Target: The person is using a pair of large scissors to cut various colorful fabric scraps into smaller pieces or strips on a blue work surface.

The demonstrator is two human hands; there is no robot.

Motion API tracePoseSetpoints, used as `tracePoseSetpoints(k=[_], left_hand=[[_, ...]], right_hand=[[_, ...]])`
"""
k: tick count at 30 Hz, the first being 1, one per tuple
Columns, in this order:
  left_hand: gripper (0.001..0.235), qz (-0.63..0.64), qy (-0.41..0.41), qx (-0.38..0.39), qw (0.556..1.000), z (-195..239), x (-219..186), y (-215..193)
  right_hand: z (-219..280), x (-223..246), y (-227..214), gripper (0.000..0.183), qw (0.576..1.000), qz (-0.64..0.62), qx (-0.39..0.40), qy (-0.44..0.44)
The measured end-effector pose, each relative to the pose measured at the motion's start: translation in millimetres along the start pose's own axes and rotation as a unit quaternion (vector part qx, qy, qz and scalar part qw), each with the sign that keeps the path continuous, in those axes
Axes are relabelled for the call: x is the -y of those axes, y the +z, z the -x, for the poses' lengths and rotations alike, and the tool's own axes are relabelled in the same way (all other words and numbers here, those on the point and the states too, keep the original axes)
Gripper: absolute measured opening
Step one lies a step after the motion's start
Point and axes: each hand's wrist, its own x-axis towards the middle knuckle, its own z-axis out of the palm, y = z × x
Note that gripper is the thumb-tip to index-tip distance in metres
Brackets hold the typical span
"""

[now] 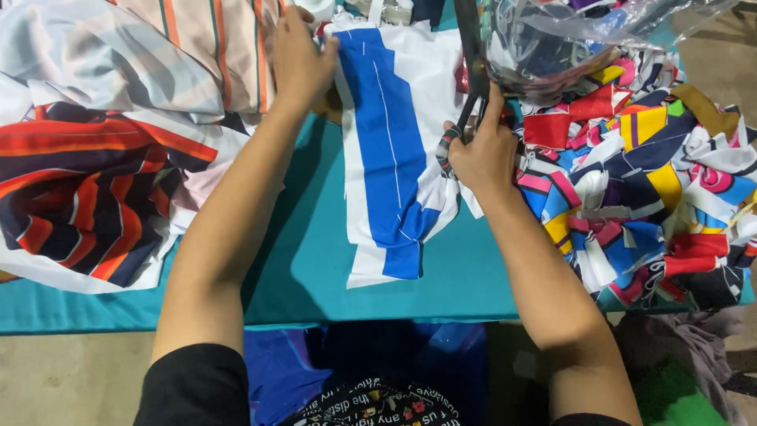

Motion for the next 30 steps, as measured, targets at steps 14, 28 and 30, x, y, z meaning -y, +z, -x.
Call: tracePoseSetpoints(k=[14, 28, 30], left_hand=[[0.031, -0.047, 0.277, 0.236, 0.930, 79.9, -35.3, -58.7], [0.033, -0.187, 0.116, 0.295, 0.930, 110.3, -46.2, -53.3], [0.036, -0.021, 0.026, 0.285, 0.958, 110.5, -60.1, -65.3]], right_hand=[[16.6, 2.8, 10.2, 0.081, 0.961, -0.146, 0.014, -0.233], [10.1, -6.4, 5.8, 0.078, 0.967, -0.168, 0.037, -0.186], [7.2, -18.0, 15.8, 0.078, 0.962, -0.199, 0.031, -0.185]])
